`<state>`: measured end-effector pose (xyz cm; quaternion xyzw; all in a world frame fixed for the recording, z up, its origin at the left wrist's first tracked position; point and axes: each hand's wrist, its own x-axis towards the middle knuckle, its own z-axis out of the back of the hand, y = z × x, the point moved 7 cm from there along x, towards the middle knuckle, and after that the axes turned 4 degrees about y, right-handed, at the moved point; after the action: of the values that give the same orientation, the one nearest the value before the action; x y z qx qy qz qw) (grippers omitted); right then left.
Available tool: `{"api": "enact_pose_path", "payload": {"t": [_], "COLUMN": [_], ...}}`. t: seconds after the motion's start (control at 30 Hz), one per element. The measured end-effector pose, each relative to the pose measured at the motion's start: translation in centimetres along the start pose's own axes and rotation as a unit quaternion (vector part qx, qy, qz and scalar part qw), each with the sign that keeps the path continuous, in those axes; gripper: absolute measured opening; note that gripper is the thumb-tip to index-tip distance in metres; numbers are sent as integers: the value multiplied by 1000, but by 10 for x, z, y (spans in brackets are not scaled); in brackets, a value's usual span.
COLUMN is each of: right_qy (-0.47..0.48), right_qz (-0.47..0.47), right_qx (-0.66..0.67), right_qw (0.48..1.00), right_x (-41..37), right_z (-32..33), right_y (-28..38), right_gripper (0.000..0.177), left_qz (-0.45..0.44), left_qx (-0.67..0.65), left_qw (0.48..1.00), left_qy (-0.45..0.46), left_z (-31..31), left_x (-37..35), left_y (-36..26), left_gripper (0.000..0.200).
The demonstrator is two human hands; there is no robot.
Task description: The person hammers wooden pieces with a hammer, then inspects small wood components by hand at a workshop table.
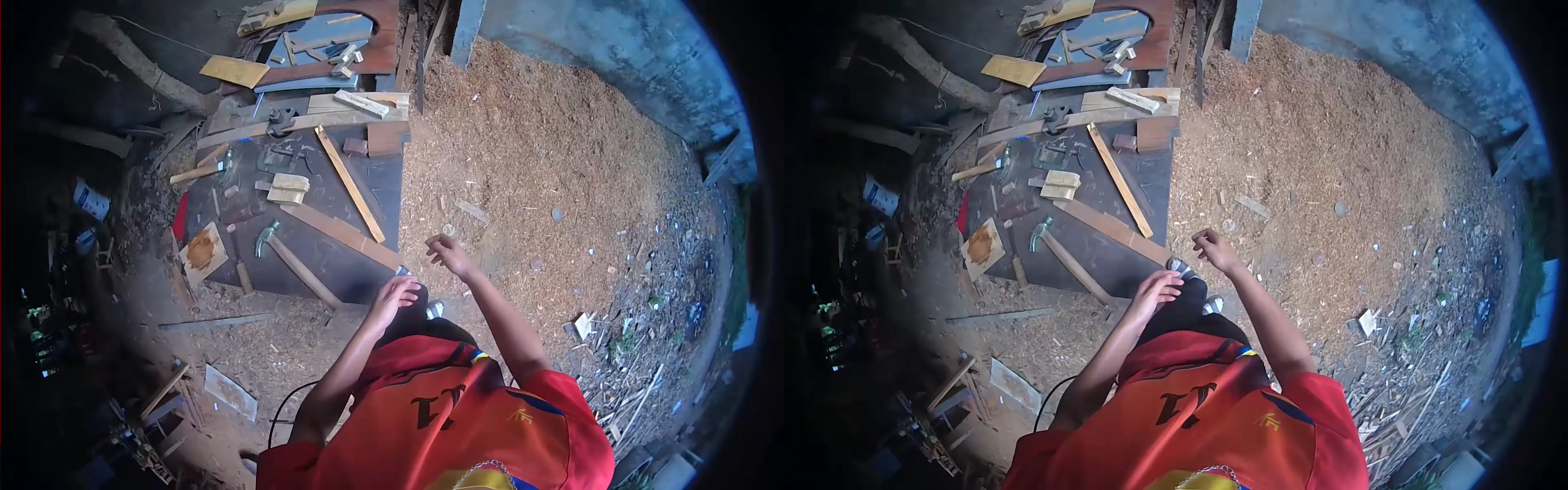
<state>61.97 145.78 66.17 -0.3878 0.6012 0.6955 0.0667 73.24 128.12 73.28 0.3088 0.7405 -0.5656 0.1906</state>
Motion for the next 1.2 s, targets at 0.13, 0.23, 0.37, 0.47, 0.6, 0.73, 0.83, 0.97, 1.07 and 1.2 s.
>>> {"api": "enact_pose_path", "payload": {"t": [0.13, 0.23, 0.37, 0.47, 0.6, 0.73, 0.83, 0.97, 1.07, 1.2], "right_qy": [10, 41, 49, -11, -140, -60, 20, 150, 364, 345], "right_qz": [43, -4, 80, 168, 266, 261, 264, 341, 160, 314], "right_qx": [-106, -232, -360, -404, -580, -672, -681, -566, -244, -418], "right_qw": [993, 972, 928, 899, 757, 690, 683, 735, 884, 780], "right_x": [51, 67, 95, 132, 182, 259, 291, 308, 268, 207], "right_z": [-12, -37, -68, -75, -82, -83, -85, -72, -90, -118], "right_y": [30, 49, 91, 152, 239, 254, 256, 268, 276, 295], "right_gripper": [39, 39, 45, 45, 62, 77, 71, 51, 47, 86], "left_qz": [-38, -75, -119, -122, -100, -95, -122, -92, -127, -328], "left_qx": [-67, -98, -173, -192, -240, -298, -295, -325, -430, -621], "left_qw": [994, 988, 967, 952, 928, 891, 872, 844, 802, 667], "left_qy": [-77, -99, -148, -205, -268, -330, -372, -416, -396, -247], "left_z": [34, 48, 76, 95, 106, 110, 111, 99, 100, 88], "left_x": [11, 3, -6, -15, -19, 10, 41, 79, 118, 94], "left_y": [-13, -39, -40, -37, -37, -29, -41, -65, -87, -180], "left_gripper": [38, 36, 34, 35, 36, 44, 47, 48, 53, 56]}}
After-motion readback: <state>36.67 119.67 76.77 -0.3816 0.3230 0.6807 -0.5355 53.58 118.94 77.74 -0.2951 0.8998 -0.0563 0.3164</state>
